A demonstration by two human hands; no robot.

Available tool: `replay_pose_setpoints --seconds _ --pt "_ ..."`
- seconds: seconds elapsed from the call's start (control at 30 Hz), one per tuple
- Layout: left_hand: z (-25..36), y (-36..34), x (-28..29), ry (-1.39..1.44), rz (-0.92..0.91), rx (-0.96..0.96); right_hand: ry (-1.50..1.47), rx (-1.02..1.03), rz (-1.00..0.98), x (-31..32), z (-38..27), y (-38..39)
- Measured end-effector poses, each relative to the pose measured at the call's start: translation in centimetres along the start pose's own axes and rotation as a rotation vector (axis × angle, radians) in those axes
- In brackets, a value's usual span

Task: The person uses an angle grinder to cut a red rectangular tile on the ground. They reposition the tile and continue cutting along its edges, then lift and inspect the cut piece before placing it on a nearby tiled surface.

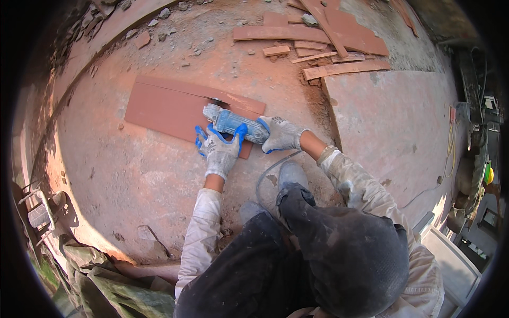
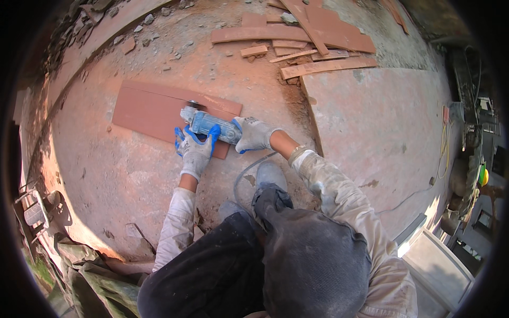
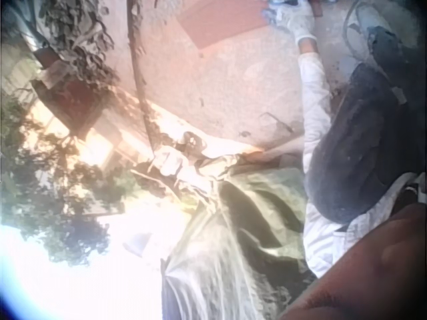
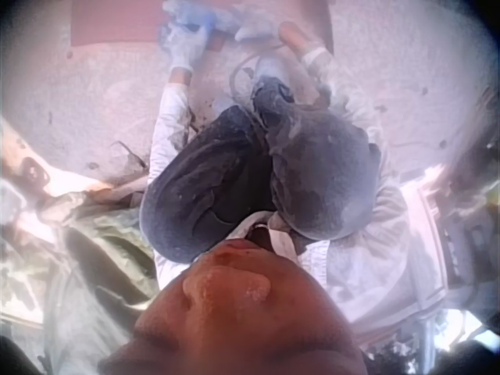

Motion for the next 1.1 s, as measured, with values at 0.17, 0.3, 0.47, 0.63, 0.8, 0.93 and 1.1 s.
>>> replay_pose_setpoints --seconds 0.17,0.3,0.47,0.63,0.8,0.93,1.1 --pt "0.3 0.7 0.1 0.055 0.022 -0.027 0.020 -0.024 0.009 0.2 0.2 0.7" --pt "0.5 0.6 0.0 0.047 0.022 -0.030 -0.012 -0.028 -0.010 0.3 0.2 1.0" --pt "0.7 0.6 0.0 0.021 0.019 -0.016 -0.003 -0.019 -0.012 0.2 0.5 0.8" --pt "1.3 0.7 0.4 0.033 0.011 -0.036 -0.013 -0.015 -0.026 0.0 1.3 0.2" --pt "1.4 0.6 0.3 0.027 -0.001 -0.024 -0.007 -0.004 -0.012 -0.1 1.6 0.1" --pt "1.4 0.5 0.2 0.003 -0.003 -0.009 -0.019 -0.026 -0.045 0.1 1.5 0.2" --pt "1.6 0.6 0.4 0.019 -0.004 -0.025 0.000 -0.041 -0.020 0.3 1.2 0.4"
Point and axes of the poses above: each hand's wrist, its own y-axis away from the middle knuckle, its own x-axis out of the back of the hand, z = x × y, the point moved 3 cm from there along -y, towards the middle knuckle, and after that the axes turned 4 degrees about z, right-handed, at the moved point
